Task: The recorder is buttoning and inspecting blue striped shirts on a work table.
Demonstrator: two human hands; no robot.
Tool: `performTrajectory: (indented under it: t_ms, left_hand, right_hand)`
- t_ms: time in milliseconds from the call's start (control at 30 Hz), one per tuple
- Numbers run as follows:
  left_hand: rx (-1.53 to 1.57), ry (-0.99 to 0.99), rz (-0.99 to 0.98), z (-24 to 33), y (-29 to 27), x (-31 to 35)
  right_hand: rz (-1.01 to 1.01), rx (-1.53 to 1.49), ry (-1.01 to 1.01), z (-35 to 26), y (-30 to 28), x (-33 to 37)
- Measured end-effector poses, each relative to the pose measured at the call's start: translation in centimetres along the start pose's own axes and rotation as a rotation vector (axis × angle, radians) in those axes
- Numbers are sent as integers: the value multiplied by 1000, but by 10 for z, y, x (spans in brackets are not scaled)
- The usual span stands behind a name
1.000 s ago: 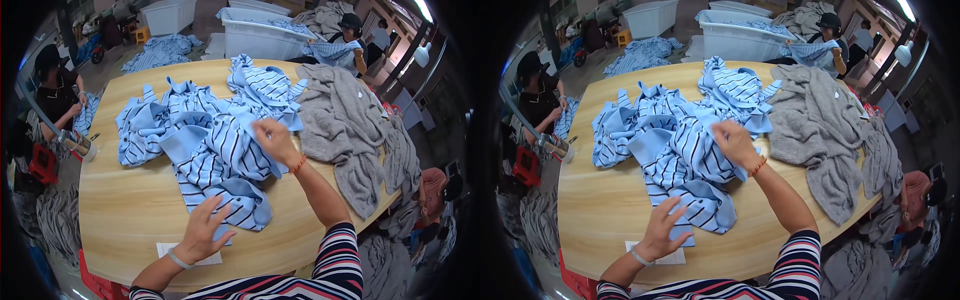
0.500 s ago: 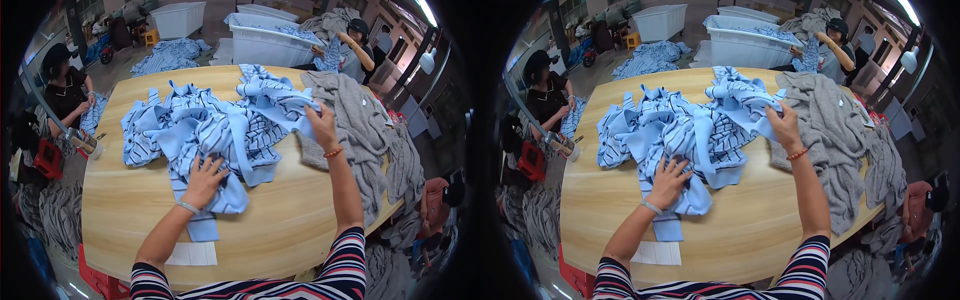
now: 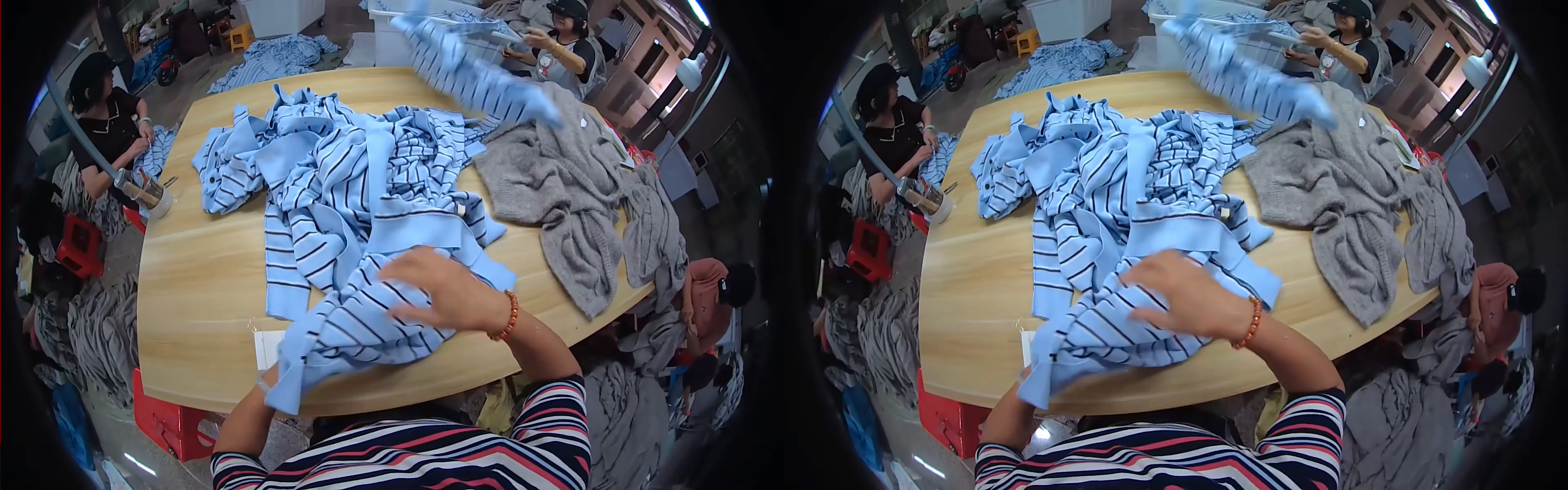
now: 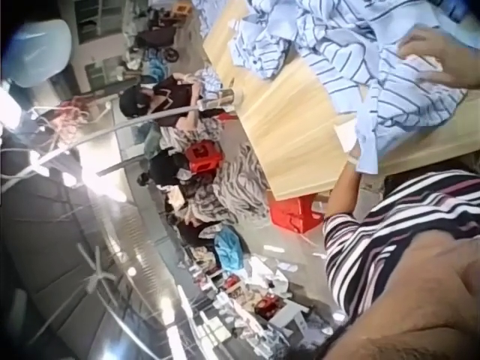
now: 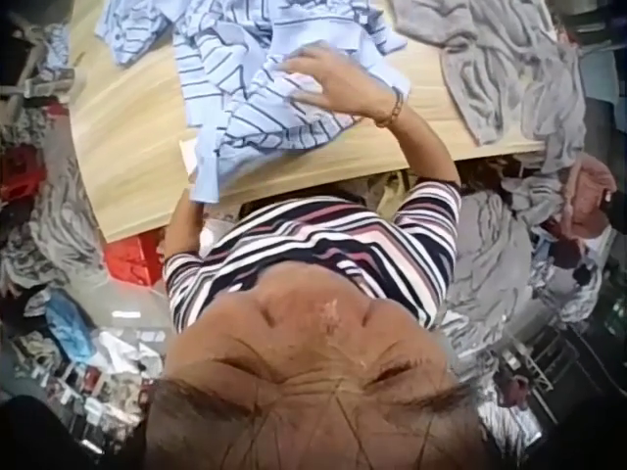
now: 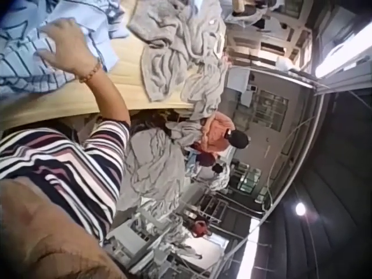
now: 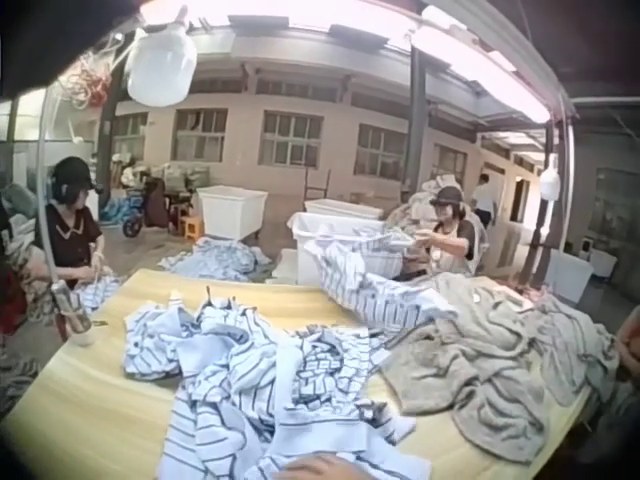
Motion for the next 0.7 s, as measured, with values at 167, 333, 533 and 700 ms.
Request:
performTrajectory:
  t_ms: [167, 333, 533, 700]
  left_hand:
    - [-134, 141, 197, 29, -21, 50]
    - [19, -79, 106, -79, -13, 53]
    - [278, -111, 193, 5, 12, 3]
    - [483, -4, 114, 38, 35, -17]
  right_hand:
    - [200, 510, 516, 111, 23, 66]
    - [107, 188, 575, 128, 85, 70]
    - [644, 27, 425, 109, 21, 80]
    - [799, -182, 391, 54, -36, 88]
Point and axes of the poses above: each hand's wrist, its own x-axis away from the middle knuckle, its own y-axis out of the palm, z = x × y, the point moved 3 cm from there along -x, towards the middle knuckle, and after that the axes turned 8 degrees about -y, right-handed, at the moved point
